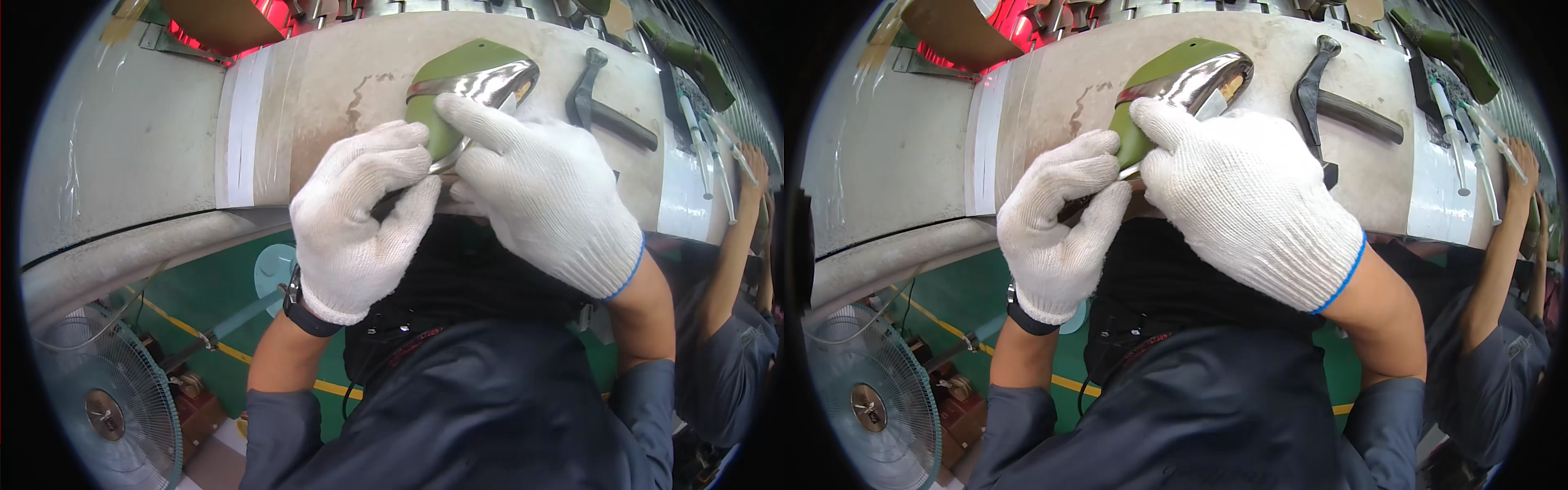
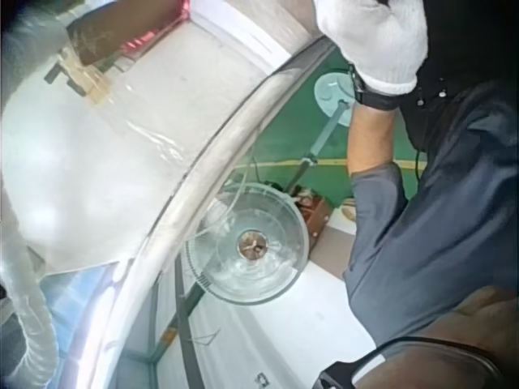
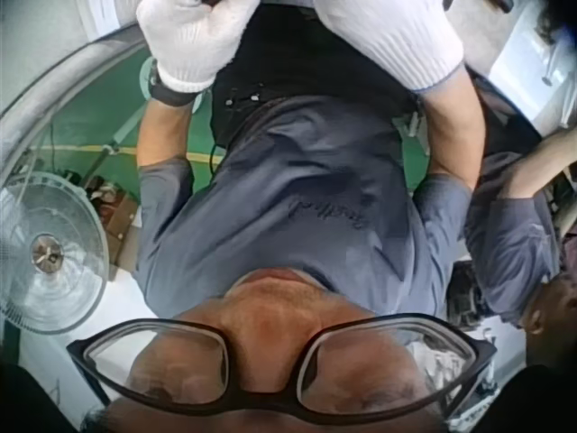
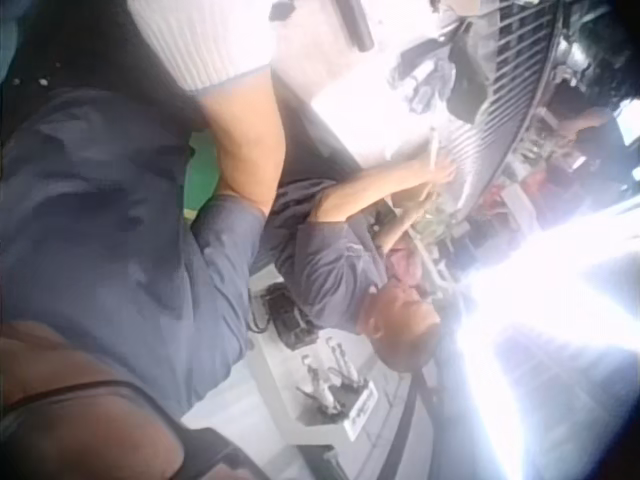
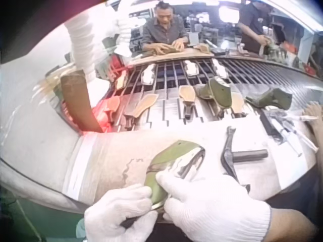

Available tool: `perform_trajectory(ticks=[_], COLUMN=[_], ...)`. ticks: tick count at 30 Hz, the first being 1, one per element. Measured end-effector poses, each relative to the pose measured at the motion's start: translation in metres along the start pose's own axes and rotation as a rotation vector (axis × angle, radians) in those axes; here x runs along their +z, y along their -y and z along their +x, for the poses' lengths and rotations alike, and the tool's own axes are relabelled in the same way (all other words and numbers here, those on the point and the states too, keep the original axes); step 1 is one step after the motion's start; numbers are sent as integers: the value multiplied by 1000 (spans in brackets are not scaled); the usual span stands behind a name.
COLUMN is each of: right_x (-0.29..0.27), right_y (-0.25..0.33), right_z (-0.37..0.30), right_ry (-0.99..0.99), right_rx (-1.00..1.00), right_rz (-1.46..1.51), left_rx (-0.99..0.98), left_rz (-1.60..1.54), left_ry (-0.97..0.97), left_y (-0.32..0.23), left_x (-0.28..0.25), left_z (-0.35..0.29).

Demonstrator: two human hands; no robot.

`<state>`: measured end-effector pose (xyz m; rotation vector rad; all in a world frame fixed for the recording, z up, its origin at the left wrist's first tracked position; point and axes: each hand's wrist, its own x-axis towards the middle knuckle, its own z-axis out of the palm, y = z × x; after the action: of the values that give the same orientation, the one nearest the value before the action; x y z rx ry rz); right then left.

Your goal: The person attaches shoe soles to lasted shoe uppers by pressing them together by hand and hammering along the edges with a hammer, then places the assembled shoes onto the conveyor belt.

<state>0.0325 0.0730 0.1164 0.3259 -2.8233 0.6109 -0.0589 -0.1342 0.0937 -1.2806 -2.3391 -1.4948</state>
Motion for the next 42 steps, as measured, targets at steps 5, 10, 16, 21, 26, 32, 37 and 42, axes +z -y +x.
perform_trajectory(ticks=[5, 10, 16, 21, 26, 32, 37, 42], right_x=[-9, -43, -37, -30, -19, -7, -1, 2], right_y=[-15, -17, -16, 11, 17, 13, 12, 11], right_z=[-12, -19, -28, -7, -6, -1, 4, 6], right_ry=[-42, -195, -570, -452, -479, -472, -505, -503], right_rx=[23, 97, 140, 73, -135, -181, -150, -138], right_rz=[-232, -396, -72, 345, 43, -30, -35, -29], left_rx=[-21, 264, -177, -41, -54, 18, 0, 71], left_rz=[268, 220, -301, -591, -625, -767, -734, -568], left_ry=[301, 283, 419, 377, 257, 121, 144, 158], left_y=[-12, 29, 33, 38, 41, 46, 45, 45], left_x=[-7, 38, 47, 35, 31, 39, 38, 36], left_z=[42, 130, 137, 93, 78, 75, 75, 78])
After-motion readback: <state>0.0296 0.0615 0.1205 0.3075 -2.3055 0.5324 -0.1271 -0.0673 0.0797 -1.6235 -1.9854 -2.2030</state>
